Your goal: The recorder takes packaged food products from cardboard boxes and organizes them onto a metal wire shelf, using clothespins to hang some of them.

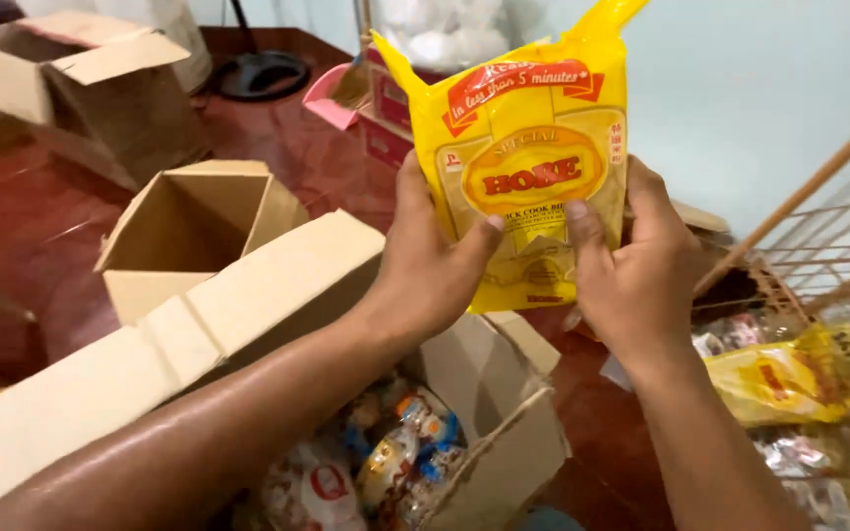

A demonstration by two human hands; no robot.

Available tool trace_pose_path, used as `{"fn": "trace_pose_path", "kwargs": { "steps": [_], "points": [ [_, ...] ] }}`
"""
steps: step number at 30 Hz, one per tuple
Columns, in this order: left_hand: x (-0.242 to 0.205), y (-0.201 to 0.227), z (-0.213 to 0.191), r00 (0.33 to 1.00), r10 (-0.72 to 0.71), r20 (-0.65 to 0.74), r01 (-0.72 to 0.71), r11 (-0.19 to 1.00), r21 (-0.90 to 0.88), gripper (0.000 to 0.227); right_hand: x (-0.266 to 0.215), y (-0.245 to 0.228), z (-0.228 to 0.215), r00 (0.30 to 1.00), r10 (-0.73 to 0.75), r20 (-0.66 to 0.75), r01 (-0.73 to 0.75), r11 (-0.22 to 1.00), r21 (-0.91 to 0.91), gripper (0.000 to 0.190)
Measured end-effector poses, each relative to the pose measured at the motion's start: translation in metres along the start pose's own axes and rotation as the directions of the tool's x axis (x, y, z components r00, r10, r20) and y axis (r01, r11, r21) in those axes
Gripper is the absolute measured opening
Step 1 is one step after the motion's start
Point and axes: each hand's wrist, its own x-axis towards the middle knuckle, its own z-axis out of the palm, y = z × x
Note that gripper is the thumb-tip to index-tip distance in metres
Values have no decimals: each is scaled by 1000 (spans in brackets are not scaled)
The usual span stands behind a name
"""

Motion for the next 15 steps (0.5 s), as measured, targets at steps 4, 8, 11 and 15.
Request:
{"fn": "trace_pose_path", "kwargs": {
  "steps": [4,8,11,15],
  "points": [
    [-47,-5,-68,984,-170,45,175,965,-193,78,-15,-32,45,980,-4,198,20,997,-80,41],
    [-96,-35,-98,919,-395,-2,382,890,-248,79,-37,-37,87,787,363,499,-331,931,-155,41],
    [-130,-74,-104,809,-583,-70,538,784,-309,84,-53,-33,110,834,138,534,-161,987,-2,42],
    [-160,-132,-100,597,-800,-54,713,561,-421,80,-75,-5,145,573,308,760,-228,950,-214,38]
  ]
}}
